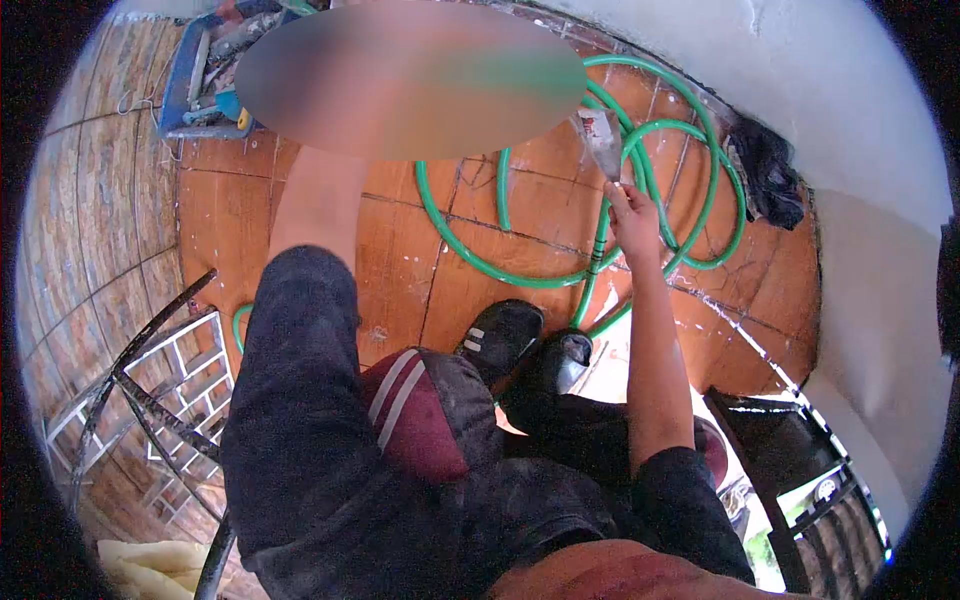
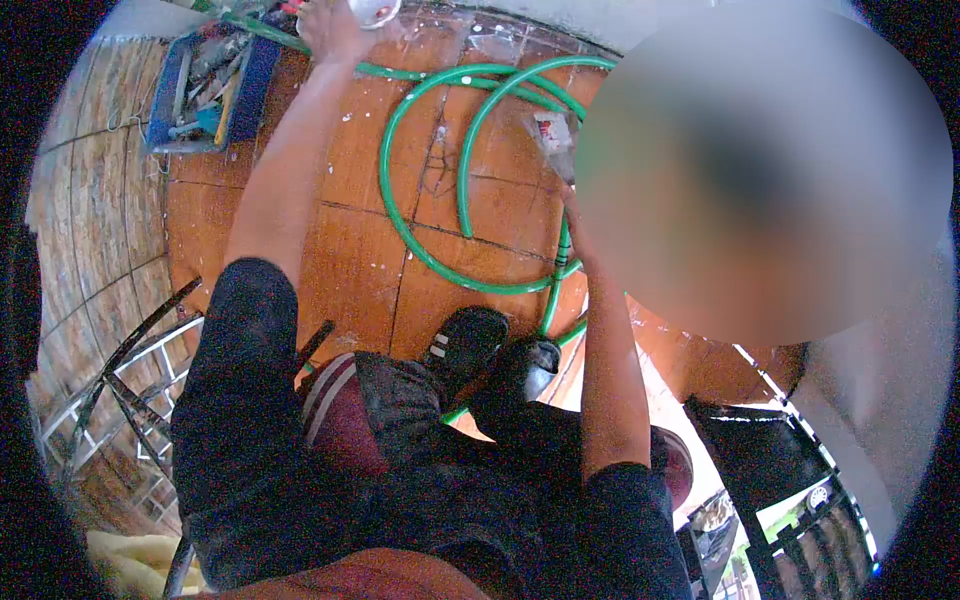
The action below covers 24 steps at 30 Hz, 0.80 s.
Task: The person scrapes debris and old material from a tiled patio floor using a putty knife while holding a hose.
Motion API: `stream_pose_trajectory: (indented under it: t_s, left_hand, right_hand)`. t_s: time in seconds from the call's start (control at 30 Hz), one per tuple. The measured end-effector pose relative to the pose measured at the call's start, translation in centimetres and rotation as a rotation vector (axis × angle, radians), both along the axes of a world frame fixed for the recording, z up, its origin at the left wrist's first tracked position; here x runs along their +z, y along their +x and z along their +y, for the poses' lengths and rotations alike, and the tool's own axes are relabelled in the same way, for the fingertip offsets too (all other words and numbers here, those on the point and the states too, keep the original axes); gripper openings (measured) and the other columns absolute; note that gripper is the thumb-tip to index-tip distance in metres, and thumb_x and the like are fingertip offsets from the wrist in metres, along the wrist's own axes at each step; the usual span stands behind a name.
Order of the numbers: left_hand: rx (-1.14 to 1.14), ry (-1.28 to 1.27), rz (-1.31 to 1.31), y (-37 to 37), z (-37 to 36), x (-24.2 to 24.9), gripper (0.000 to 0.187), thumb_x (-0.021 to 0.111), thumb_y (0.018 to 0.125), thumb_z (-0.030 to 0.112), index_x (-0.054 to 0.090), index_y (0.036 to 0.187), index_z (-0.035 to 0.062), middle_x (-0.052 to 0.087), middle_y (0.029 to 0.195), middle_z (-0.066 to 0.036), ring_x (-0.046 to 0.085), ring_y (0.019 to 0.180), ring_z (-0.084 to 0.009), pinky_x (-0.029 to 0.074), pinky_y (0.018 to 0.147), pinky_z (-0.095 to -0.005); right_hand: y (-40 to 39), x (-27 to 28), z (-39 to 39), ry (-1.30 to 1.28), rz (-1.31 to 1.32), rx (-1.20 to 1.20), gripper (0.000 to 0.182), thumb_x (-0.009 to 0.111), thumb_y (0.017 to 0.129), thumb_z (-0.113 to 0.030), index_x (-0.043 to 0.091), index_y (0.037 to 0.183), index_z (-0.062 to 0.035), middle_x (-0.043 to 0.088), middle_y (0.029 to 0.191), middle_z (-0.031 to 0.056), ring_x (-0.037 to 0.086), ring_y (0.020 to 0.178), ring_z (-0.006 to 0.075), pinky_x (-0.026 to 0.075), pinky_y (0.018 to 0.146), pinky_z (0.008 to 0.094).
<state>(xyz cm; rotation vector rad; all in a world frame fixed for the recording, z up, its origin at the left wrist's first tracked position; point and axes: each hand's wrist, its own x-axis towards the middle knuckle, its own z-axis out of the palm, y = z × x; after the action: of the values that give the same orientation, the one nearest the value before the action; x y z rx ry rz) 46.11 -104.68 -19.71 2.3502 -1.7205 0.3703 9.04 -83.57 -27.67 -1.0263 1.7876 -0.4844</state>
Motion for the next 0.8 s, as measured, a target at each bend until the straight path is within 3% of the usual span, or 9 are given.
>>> stream_pose_trajectory:
  t_s: [0.13,0.2,0.33,0.43,0.57,0.63,0.7,0.77,0.8]
  left_hand:
    - [-0.191,-0.286,0.075,-0.4,5.9,-3.3,0.063,0.08,0.071,0.036,0.054,0.115,-0.0014,0.059,0.11,-0.022,0.056,0.104,-0.0389,0.047,0.089,-0.0488]
    - [-0.203,0.257,0.873,-3.5,9.2,-5.8,0.068,0.075,0.077,0.043,0.053,0.12,-0.0056,0.061,0.114,-0.024,0.059,0.104,-0.0383,0.048,0.091,-0.0464]
    - [-0.261,0.311,0.473,-9.2,10.7,-15.2,0.062,0.074,0.078,0.047,0.058,0.11,-0.0045,0.066,0.102,-0.022,0.064,0.095,-0.0379,0.05,0.081,-0.0467]
    - [-0.237,0.779,0.71,-10.1,8.4,-13.1,0.061,0.073,0.079,0.04,0.057,0.117,-0.0047,0.064,0.11,-0.025,0.061,0.106,-0.0385,0.048,0.088,-0.0449]
    - [-0.158,0.699,0.855,-10.7,7.3,-10.0,0.053,0.072,0.081,0.029,0.055,0.117,-0.0064,0.063,0.111,-0.026,0.06,0.106,-0.0379,0.048,0.09,-0.0449]
    - [-0.315,0.215,1.035,-10.9,6.6,-9.2,0.054,0.072,0.08,0.025,0.053,0.122,-0.0027,0.059,0.12,-0.026,0.059,0.11,-0.0408,0.049,0.088,-0.0471]
    - [-0.485,0.056,0.796,-11.3,3.9,-6.5,0.036,0.07,0.081,0.004,0.058,0.113,-0.0053,0.065,0.108,-0.018,0.062,0.104,-0.0294,0.05,0.091,-0.0404]
    - [-0.562,0.155,0.947,-11.2,1.4,-1.8,0.034,0.065,0.084,0.011,0.053,0.114,0.003,0.061,0.109,-0.018,0.056,0.109,-0.0323,0.042,0.097,-0.0437]
    - [-0.601,0.215,1.141,-11.7,1.8,3.1,0.023,0.053,0.085,-0.004,0.052,0.107,0.0043,0.061,0.097,-0.019,0.061,0.094,-0.0281,0.048,0.08,-0.0398]
  right_hand:
    - [-0.1,-0.1,-0.7,-0.055,0.016,-0.008,0.051,0.065,0.086,-0.049,0.07,0.104,-0.002,0.061,0.064,0.0076,0.059,0.06,0.0159,0.046,0.06,0.0332]
    - [0.0,-0.4,-0.3,-0.037,0.057,-0.012,0.051,0.065,0.086,-0.05,0.07,0.103,-0.0023,0.062,0.064,0.0084,0.06,0.061,0.0167,0.047,0.06,0.0337]
    - [-0.1,-0.8,-0.3,-0.016,0.043,0.003,0.05,0.064,0.086,-0.048,0.07,0.102,-0.0018,0.062,0.066,0.0097,0.061,0.062,0.0183,0.047,0.061,0.0352]
    - [0.1,-0.8,-0.2,-0.019,0.072,0.043,0.05,0.063,0.086,-0.048,0.07,0.103,-0.0021,0.063,0.066,0.0104,0.062,0.063,0.0199,0.048,0.063,0.036]
    - [-0.3,-0.5,-0.8,0.08,-0.005,0.107,0.052,0.061,0.087,-0.051,0.069,0.108,-0.0032,0.066,0.073,0.0152,0.066,0.069,0.0262,0.049,0.067,0.0394]
    - [-1.2,-2.4,-1.6,-0.063,0.149,0.159,0.052,0.061,0.088,-0.049,0.067,0.109,-0.0015,0.066,0.078,0.0166,0.066,0.068,0.024,0.05,0.067,0.0381]
    - [-1.7,-0.9,-3.4,-0.143,0.108,0.226,0.052,0.062,0.088,-0.046,0.065,0.11,0.0004,0.067,0.081,0.0164,0.066,0.07,0.0239,0.051,0.068,0.0378]
    - [-1.2,2.7,-6.4,-0.151,0.005,0.137,0.042,0.066,0.089,-0.039,0.062,0.107,-0.001,0.059,0.07,0.0031,0.056,0.063,0.0123,0.045,0.056,0.0282]
    - [-1.9,2.5,-8.2,-0.197,0.009,0.18,0.045,0.065,0.09,-0.04,0.061,0.111,-0.001,0.06,0.072,0.0036,0.056,0.064,0.012,0.046,0.057,0.0284]
